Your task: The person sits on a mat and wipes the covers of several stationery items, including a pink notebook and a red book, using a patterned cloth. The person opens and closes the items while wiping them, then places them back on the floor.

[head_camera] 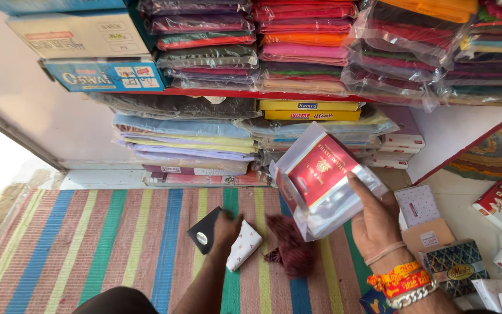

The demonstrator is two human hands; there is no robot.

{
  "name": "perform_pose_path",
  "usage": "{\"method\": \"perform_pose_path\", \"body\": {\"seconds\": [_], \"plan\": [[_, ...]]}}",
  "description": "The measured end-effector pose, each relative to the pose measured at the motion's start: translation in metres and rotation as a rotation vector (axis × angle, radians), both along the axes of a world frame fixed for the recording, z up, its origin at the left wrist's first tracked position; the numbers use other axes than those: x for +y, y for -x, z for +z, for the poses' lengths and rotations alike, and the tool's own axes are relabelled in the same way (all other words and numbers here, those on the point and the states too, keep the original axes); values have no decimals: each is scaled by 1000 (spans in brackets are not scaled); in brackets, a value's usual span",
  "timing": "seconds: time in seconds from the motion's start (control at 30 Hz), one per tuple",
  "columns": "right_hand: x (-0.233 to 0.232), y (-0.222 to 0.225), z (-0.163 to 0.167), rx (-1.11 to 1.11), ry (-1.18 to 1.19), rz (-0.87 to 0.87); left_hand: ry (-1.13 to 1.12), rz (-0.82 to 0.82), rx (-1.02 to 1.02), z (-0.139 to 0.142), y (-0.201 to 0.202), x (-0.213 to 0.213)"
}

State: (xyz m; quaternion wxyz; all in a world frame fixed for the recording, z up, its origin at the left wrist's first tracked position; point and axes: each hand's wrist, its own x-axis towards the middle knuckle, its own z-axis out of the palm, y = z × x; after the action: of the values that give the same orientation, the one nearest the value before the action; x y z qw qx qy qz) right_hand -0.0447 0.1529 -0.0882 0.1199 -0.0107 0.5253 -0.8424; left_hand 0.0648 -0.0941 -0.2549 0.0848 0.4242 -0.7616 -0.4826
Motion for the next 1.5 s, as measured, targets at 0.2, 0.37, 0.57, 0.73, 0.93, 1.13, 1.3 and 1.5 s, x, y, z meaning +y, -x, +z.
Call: {"method": "perform_pose_path", "body": {"seconds": [0.2,0.37,0.57,0.73,0.93,1.13,1.3,1.5], "plan": [[-4,6,-21,-39,9,23,-436,572,-267,-46,-38,14],[-4,11,-33,-99,1,39,-678,704,-262,-70,-33,24],[-10,7,-25,-184,-36,8,-630,780,-602,-80,-21,24],[-8,6,-20,-157,9,38,-922,697,46,-79,-33,30],[-3,9,-16,-144,82,54,-933,526,117,-64,-11,31],[6,6,21,-15,150,68,-868,-217,1133,6,8,29],[27,-4,53,233,106,26,-1020,95,859,104,33,16],[49,-12,71,341,135,-116,-1095,-21,1093,216,17,34]]}}
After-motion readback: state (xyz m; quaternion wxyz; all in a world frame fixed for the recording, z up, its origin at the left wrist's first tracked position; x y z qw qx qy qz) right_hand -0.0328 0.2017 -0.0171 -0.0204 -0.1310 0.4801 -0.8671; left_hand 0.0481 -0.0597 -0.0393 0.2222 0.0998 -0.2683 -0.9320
